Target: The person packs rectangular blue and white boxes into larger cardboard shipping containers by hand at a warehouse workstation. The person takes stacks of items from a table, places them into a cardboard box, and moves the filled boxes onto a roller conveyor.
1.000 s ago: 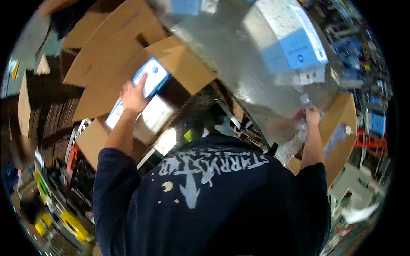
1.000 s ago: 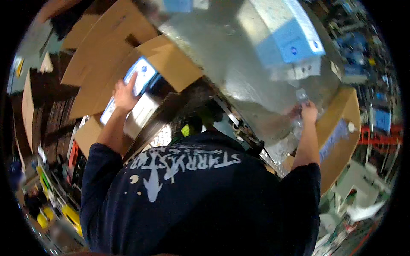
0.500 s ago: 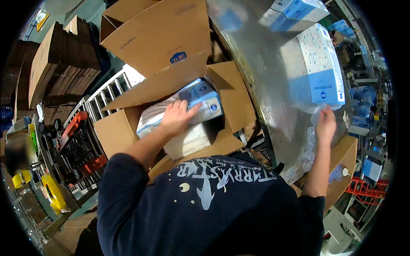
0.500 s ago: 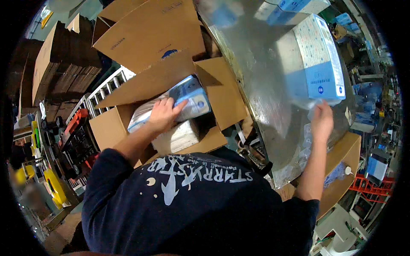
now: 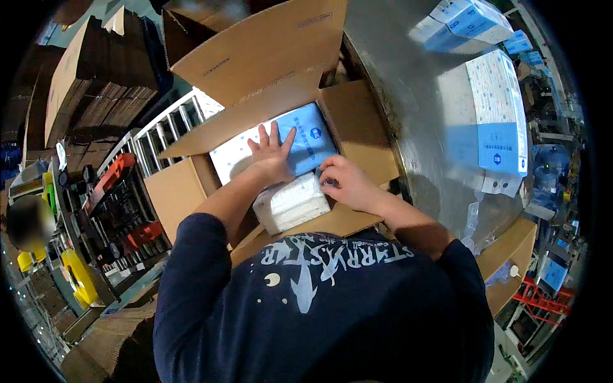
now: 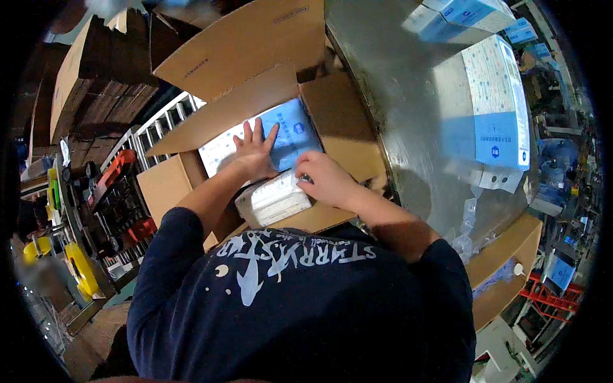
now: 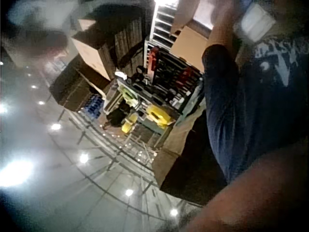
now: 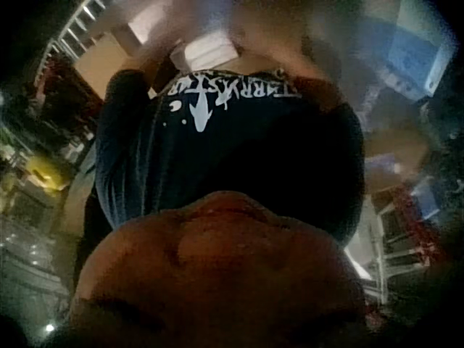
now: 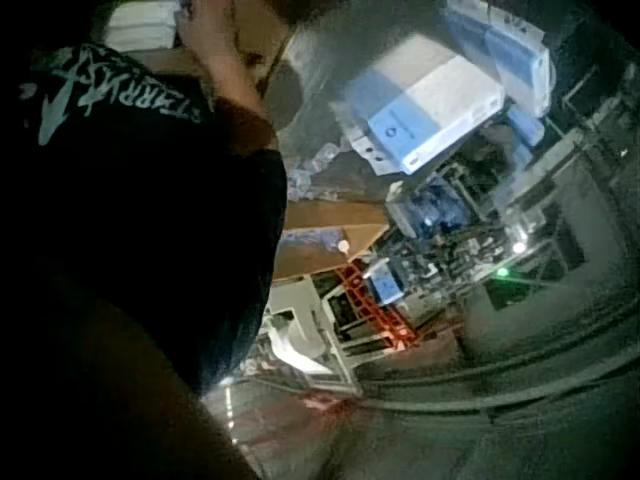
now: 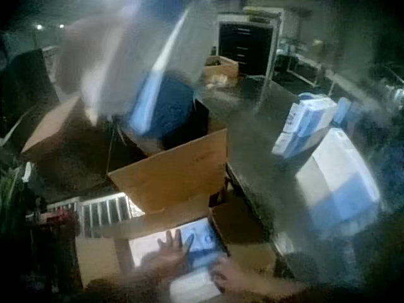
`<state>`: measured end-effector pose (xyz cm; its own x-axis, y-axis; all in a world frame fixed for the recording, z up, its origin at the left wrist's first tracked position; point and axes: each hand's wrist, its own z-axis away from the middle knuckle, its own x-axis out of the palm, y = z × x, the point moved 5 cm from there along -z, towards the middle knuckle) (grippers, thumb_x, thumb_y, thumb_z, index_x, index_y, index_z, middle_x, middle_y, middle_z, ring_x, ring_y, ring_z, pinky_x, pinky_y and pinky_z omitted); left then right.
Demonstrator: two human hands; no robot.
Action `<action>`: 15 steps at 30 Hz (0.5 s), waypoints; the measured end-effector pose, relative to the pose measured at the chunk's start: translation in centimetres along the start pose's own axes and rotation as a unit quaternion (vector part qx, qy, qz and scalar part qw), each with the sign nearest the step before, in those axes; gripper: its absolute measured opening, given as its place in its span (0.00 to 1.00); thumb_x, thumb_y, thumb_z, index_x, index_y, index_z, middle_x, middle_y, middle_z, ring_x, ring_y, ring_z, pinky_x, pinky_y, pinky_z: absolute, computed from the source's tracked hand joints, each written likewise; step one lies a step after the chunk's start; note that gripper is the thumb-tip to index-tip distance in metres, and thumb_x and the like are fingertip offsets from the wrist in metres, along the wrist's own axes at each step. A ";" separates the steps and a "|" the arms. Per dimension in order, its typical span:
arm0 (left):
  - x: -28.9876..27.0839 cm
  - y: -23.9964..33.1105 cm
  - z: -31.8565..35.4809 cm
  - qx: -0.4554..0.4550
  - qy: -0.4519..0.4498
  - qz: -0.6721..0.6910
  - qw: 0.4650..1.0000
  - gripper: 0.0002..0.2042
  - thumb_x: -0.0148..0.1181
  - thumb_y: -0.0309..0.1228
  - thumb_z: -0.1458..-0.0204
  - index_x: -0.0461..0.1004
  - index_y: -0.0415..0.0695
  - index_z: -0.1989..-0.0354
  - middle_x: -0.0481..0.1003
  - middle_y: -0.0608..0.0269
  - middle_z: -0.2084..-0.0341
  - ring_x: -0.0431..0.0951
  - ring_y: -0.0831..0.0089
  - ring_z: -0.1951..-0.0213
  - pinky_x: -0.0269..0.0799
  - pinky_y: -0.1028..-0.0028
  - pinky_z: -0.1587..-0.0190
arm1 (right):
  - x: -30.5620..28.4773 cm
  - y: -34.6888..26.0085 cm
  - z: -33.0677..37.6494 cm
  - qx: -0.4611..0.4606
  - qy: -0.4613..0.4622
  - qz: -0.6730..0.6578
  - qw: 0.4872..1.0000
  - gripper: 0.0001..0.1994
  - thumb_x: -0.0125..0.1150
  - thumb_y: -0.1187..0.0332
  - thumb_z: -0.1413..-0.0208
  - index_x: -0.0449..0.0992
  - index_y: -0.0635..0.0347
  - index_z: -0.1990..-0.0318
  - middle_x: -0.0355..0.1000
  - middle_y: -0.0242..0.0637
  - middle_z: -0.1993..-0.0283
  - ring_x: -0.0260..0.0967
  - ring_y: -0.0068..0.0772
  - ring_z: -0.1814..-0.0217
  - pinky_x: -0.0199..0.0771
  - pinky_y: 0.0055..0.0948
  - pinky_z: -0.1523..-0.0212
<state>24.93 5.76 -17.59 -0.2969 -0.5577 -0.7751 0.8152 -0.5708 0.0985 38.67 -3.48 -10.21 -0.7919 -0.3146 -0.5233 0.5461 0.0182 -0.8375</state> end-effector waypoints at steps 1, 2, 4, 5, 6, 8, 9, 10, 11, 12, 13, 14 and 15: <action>0.0 -0.2 -0.9 0.006 -0.002 0.007 1.000 0.56 0.69 0.44 0.74 0.36 0.57 0.35 0.35 0.39 0.37 0.36 0.40 0.37 0.42 0.37 0.45 | 0.2 0.2 0.2 0.016 -0.012 0.000 1.000 0.07 0.60 0.71 0.59 0.74 0.63 0.71 0.67 0.43 0.58 0.64 0.43 0.53 0.64 0.34 0.51; -0.1 -0.7 -2.0 0.013 -0.004 0.014 1.000 0.57 0.70 0.45 0.75 0.35 0.57 0.35 0.35 0.39 0.38 0.37 0.39 0.37 0.43 0.36 0.45 | 0.4 0.8 0.3 -0.026 -0.007 0.016 1.000 0.09 0.63 0.70 0.59 0.73 0.62 0.69 0.65 0.40 0.57 0.64 0.41 0.55 0.67 0.32 0.56; -0.1 -2.4 -3.6 0.049 -0.012 0.047 0.998 0.58 0.70 0.46 0.75 0.34 0.55 0.35 0.36 0.39 0.38 0.40 0.39 0.38 0.46 0.36 0.47 | -0.8 1.0 -0.3 -0.033 0.055 0.055 0.996 0.10 0.63 0.70 0.60 0.73 0.62 0.68 0.65 0.41 0.57 0.64 0.42 0.54 0.66 0.32 0.55; -0.8 -3.6 -4.2 0.059 -0.056 0.088 0.993 0.57 0.68 0.47 0.74 0.35 0.51 0.35 0.36 0.41 0.37 0.39 0.44 0.37 0.45 0.44 0.42 | -1.8 0.9 -1.0 -0.041 0.090 0.076 0.992 0.11 0.64 0.70 0.60 0.73 0.62 0.67 0.65 0.41 0.57 0.64 0.42 0.54 0.66 0.33 0.55; -0.2 -5.9 -5.7 0.097 -0.077 0.154 0.980 0.56 0.67 0.47 0.72 0.35 0.48 0.35 0.37 0.42 0.37 0.40 0.48 0.36 0.45 0.51 0.40 | -2.9 0.6 -2.2 -0.017 0.080 0.084 0.993 0.13 0.63 0.70 0.60 0.73 0.63 0.65 0.66 0.42 0.57 0.63 0.44 0.53 0.65 0.34 0.53; -2.2 -6.1 -4.7 0.119 -0.204 0.314 0.920 0.52 0.64 0.47 0.67 0.37 0.41 0.36 0.42 0.44 0.37 0.43 0.60 0.36 0.42 0.70 0.37 | -4.4 0.8 -4.2 -0.053 0.110 0.149 0.981 0.13 0.63 0.70 0.60 0.73 0.64 0.65 0.66 0.43 0.57 0.63 0.45 0.54 0.65 0.35 0.53; 2.3 -8.8 -7.3 0.195 -0.185 0.424 0.865 0.47 0.61 0.47 0.62 0.40 0.42 0.36 0.49 0.49 0.38 0.45 0.63 0.36 0.40 0.68 0.37 | -4.7 0.0 -5.4 -0.086 0.117 0.185 0.972 0.13 0.62 0.70 0.60 0.73 0.64 0.65 0.66 0.44 0.57 0.63 0.46 0.54 0.65 0.35 0.53; 5.6 -10.0 -8.6 0.181 -0.210 0.491 0.826 0.43 0.59 0.45 0.59 0.44 0.42 0.37 0.50 0.52 0.39 0.47 0.65 0.37 0.41 0.69 0.38 | -4.8 -0.7 -6.6 -0.059 0.093 0.216 0.970 0.13 0.62 0.70 0.60 0.73 0.65 0.65 0.66 0.45 0.58 0.63 0.46 0.54 0.65 0.35 0.53; 8.2 -10.7 -9.2 0.168 -0.233 0.554 0.781 0.39 0.58 0.43 0.57 0.48 0.41 0.38 0.52 0.54 0.39 0.49 0.66 0.38 0.43 0.70 0.38 | -4.6 -0.9 -7.7 -0.062 0.068 0.260 0.961 0.12 0.60 0.70 0.60 0.73 0.65 0.65 0.66 0.45 0.58 0.63 0.46 0.54 0.65 0.35 0.53; 8.8 -10.1 -8.5 0.151 -0.264 0.615 0.727 0.35 0.56 0.40 0.54 0.52 0.41 0.39 0.54 0.57 0.40 0.51 0.68 0.39 0.45 0.71 0.39 | -4.0 -0.7 -8.2 -0.056 0.039 0.297 0.952 0.12 0.59 0.70 0.59 0.74 0.65 0.65 0.66 0.45 0.59 0.63 0.45 0.55 0.65 0.35 0.54; 7.5 -9.4 -8.9 0.254 -0.156 0.546 0.783 0.33 0.56 0.39 0.54 0.53 0.40 0.39 0.56 0.57 0.41 0.52 0.68 0.39 0.44 0.72 0.39 | -3.5 -0.4 -8.7 -0.051 0.008 0.334 0.941 0.11 0.58 0.70 0.59 0.74 0.65 0.66 0.67 0.45 0.60 0.63 0.45 0.55 0.65 0.35 0.54; 7.6 -9.5 -9.0 0.220 -0.134 0.552 0.793 0.34 0.56 0.39 0.54 0.53 0.40 0.39 0.55 0.56 0.40 0.51 0.68 0.39 0.44 0.72 0.39 | -2.4 0.6 -9.3 -0.057 -0.022 0.413 0.908 0.09 0.52 0.70 0.58 0.74 0.64 0.70 0.67 0.44 0.62 0.63 0.43 0.56 0.65 0.36 0.55; 6.9 -9.1 -7.9 0.184 -0.113 0.558 0.801 0.34 0.56 0.40 0.54 0.52 0.40 0.39 0.55 0.55 0.40 0.51 0.68 0.39 0.45 0.72 0.39 | -1.3 2.4 -9.3 -0.051 -0.022 0.446 0.894 0.08 0.52 0.70 0.58 0.74 0.63 0.71 0.67 0.43 0.63 0.63 0.42 0.56 0.65 0.37 0.56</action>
<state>19.40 11.88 -28.73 0.3987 -0.9155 0.0531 0.4454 0.2439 0.8614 38.43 5.77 -13.01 -0.0425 -0.1685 -0.9848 0.9249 0.3661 -0.1026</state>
